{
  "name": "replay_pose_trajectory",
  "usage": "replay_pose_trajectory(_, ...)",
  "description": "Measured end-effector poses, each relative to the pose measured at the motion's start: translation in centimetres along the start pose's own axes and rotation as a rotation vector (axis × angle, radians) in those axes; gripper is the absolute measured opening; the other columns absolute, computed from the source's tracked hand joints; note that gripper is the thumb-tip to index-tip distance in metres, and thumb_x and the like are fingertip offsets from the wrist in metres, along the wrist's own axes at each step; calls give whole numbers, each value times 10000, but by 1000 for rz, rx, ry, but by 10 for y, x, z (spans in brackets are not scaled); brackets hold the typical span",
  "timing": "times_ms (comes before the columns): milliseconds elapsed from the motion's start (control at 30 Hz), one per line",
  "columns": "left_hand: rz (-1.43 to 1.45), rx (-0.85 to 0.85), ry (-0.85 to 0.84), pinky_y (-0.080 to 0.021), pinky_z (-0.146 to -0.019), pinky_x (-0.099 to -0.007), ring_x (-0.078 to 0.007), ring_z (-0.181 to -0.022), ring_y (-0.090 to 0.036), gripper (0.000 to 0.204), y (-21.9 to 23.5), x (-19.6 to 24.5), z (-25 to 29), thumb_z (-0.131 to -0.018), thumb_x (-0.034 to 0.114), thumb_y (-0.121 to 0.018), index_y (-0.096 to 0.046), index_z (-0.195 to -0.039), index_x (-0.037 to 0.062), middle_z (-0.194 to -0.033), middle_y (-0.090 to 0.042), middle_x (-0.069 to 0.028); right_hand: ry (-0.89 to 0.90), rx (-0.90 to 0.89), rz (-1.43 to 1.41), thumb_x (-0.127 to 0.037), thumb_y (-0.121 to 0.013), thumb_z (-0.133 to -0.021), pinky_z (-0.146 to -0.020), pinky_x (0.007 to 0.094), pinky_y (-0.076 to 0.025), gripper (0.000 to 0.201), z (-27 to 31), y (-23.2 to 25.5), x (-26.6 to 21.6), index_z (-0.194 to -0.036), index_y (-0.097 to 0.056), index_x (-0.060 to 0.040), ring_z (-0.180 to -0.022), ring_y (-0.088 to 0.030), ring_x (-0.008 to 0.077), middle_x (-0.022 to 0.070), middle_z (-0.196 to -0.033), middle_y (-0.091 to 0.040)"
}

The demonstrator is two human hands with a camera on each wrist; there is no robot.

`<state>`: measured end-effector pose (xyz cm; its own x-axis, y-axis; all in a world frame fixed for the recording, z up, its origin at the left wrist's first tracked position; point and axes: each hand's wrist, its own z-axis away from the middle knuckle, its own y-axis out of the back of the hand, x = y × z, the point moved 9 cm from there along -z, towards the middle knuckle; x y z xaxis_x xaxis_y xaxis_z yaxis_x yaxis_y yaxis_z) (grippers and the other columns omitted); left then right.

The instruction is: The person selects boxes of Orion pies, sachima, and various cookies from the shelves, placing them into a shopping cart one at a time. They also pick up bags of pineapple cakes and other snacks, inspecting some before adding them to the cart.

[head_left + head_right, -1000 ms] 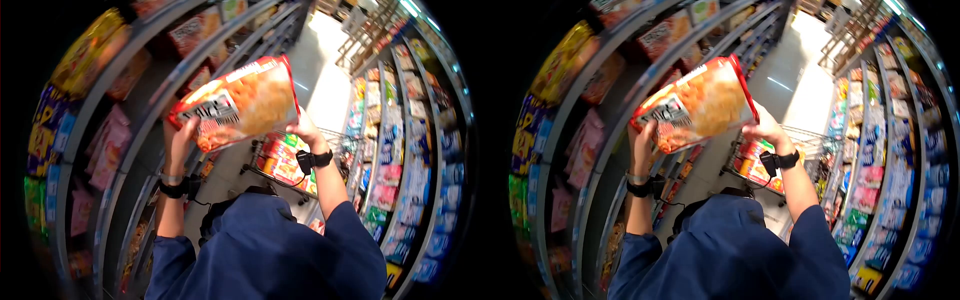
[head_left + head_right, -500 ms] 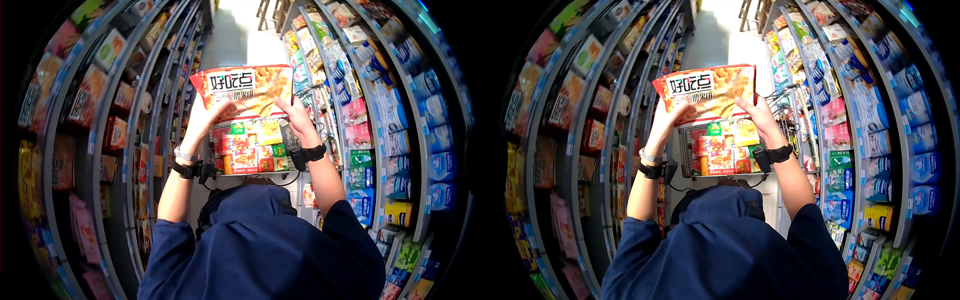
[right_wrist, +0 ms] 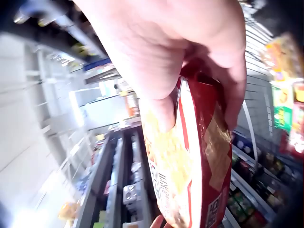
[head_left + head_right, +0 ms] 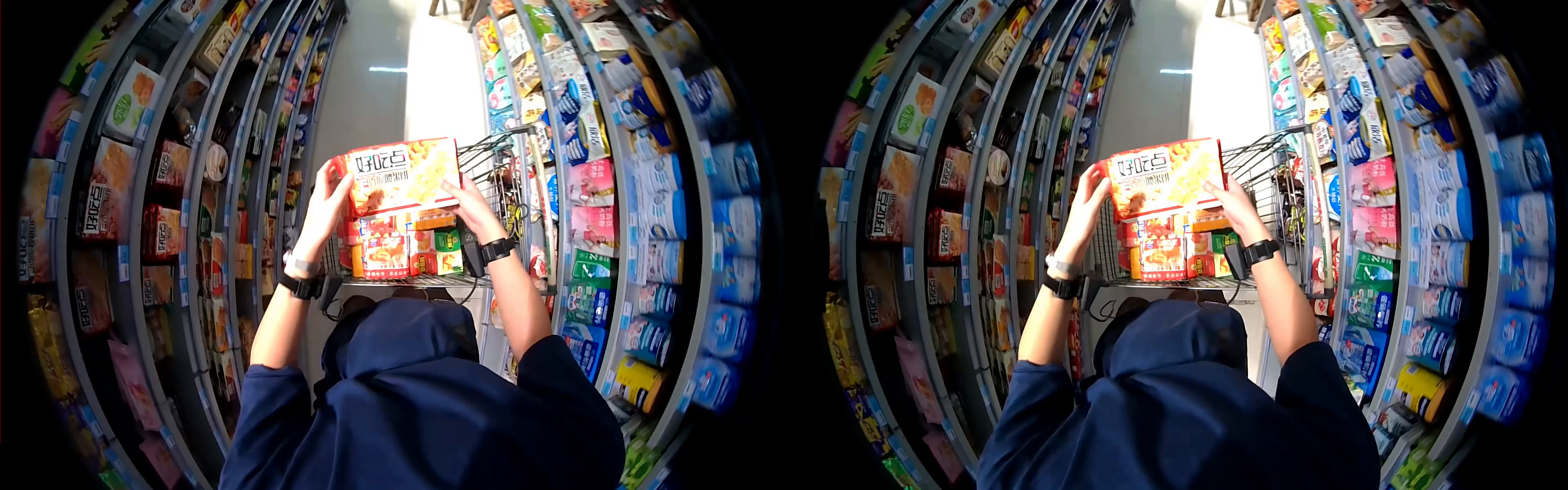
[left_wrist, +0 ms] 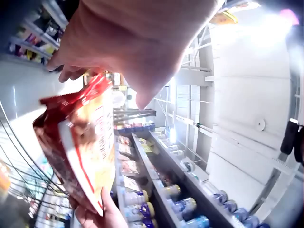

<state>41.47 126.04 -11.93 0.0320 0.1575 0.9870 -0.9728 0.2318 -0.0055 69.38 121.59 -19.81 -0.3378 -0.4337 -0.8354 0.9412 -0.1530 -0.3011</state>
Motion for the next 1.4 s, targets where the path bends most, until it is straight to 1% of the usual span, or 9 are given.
replay_pose_trajectory(167,-139,166,98,-240,-1194,-411,-310,-1471,-271,619,46,-31,49,-1018,249,-565,-282,-1527,37,-1585,-289,-176,-362,94,-201,-308,-711,-934,-688,270,-545,353,-77,50,186,-1208,-592,-120,-886,-673,162,46,-1070,-693)
replay_pose_trajectory(367,-216,394,333,-269,-1178,-403,-280,-1442,-334,519,109,-74,136,-1051,248,-499,-353,-1496,24,-1545,-363,-174,-463,224,-207,-278,-719,-903,-700,381,-581,396,-149,53,308,-1230,-574,-108,-887,-695,286,98,-1069,-689)
replay_pose_trajectory(433,-171,486,423,-288,-1165,-399,-290,-1426,-361,533,125,-87,171,-1051,282,-499,-356,-1499,31,-1544,-368,-185,-542,105,678,-233,-750,-863,-676,388,-581,376,-196,96,390,-1138,-620,-12,-919,-688,293,153,-1039,-673)
replay_pose_trajectory(500,-154,480,444,-304,-1155,-396,-288,-1422,-372,537,130,-96,188,-1051,293,-498,-359,-1499,32,-1545,-370,-184,-252,394,1151,-187,-753,-811,-880,489,-527,411,-180,77,315,-1113,-585,36,-1085,-614,438,287,-1153,-625)
replay_pose_trajectory(700,-124,543,563,-340,-1130,-395,-260,-1380,-429,534,122,-103,213,-1043,341,-506,-406,-1473,39,-1513,-419,-133,138,491,1124,-264,-724,-820,-874,527,-503,501,-177,10,246,-1194,-482,-34,-1032,-614,453,246,-1108,-624)
replay_pose_trajectory(967,-148,508,604,-343,-1133,-391,-256,-1369,-435,475,125,-110,259,-1013,180,-536,-424,-1446,21,-1477,-459,-134,-560,522,-202,-669,-582,-873,-619,416,-569,675,-241,13,310,-1162,-603,-59,-975,-647,324,119,-1025,-682)
replay_pose_trajectory(1200,-138,579,660,-372,-1107,-398,-256,-1321,-484,474,130,-114,285,-1014,243,-557,-454,-1426,32,-1447,-488,-125,-590,295,-191,-490,-617,-902,-625,345,-566,426,-264,46,330,-1037,-654,-88,-641,-649,214,113,-792,-685)
replay_pose_trajectory(1300,-78,600,656,-379,-1098,-402,-255,-1313,-493,483,130,-119,282,-1013,278,-564,-462,-1421,41,-1444,-491,-122,-451,134,-335,-251,-607,-924,-782,349,-571,322,-248,72,385,-1160,-576,-33,-831,-669,232,113,-920,-687)
replay_pose_trajectory(1400,-17,575,633,-376,-1098,-401,-253,-1304,-501,473,120,-118,268,-1009,250,-565,-459,-1421,42,-1436,-496,-126,-296,223,163,-98,-663,-868,-825,349,-557,448,-212,83,374,-1294,-547,-30,-966,-663,241,108,-1119,-679)
